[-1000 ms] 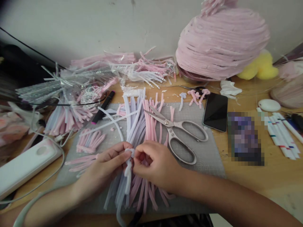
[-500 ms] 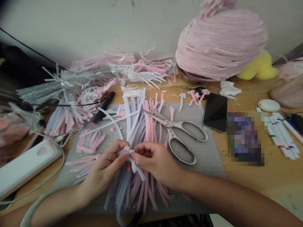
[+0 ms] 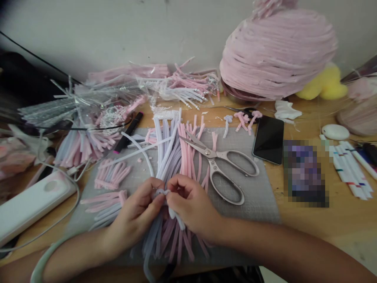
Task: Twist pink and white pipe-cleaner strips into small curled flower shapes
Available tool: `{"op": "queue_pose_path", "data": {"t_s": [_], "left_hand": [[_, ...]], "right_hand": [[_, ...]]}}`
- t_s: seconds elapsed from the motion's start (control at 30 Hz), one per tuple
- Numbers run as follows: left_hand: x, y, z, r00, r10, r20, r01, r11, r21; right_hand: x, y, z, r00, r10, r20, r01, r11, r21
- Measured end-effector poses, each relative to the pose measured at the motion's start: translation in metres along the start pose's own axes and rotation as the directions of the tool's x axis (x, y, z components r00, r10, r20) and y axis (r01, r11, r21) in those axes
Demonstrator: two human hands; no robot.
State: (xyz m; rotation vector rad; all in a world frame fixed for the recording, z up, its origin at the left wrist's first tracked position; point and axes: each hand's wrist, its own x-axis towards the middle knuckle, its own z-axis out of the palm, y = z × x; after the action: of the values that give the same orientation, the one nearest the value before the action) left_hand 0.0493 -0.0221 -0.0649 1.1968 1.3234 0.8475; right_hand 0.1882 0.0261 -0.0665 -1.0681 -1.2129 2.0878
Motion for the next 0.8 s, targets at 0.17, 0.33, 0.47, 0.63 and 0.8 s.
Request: {"op": "queue_pose_path", "data": {"t_s": [0.17, 0.33, 0.47, 0.63, 0.8], "left_hand": [[0.002, 0.002, 0.003, 1.0, -0.024, -0.018, 0.022, 0.996, -0.09], [0.005, 0.004, 0.002, 0.995, -0.082, -0.054, 0.071, 0.981, -0.178], [0.008, 0.007, -0.003, 0.994, -0.106, -0.006, 0.101, 0.962, -0.255], [0.013, 0.014, -0.008, 0.987, -0.15, 0.061, 0.161, 0.94, -0.302], [0.015, 0.016, -0.009, 0.976, -0.204, 0.082, 0.219, 0.911, -0.35]], "right_hand": [[-0.003, 0.0, 0.004, 0.986, -0.165, -0.012, 0.161, 0.973, -0.163], [-0.003, 0.002, 0.003, 0.968, -0.252, -0.009, 0.241, 0.933, -0.267], [0.001, -0.002, -0.005, 0.99, -0.116, 0.075, 0.128, 0.975, -0.182], [0.005, -0.011, -0.013, 0.991, 0.058, 0.119, -0.05, 0.996, -0.071], [0.004, -0.01, -0.013, 0.988, 0.075, 0.136, -0.06, 0.992, -0.112]]}}
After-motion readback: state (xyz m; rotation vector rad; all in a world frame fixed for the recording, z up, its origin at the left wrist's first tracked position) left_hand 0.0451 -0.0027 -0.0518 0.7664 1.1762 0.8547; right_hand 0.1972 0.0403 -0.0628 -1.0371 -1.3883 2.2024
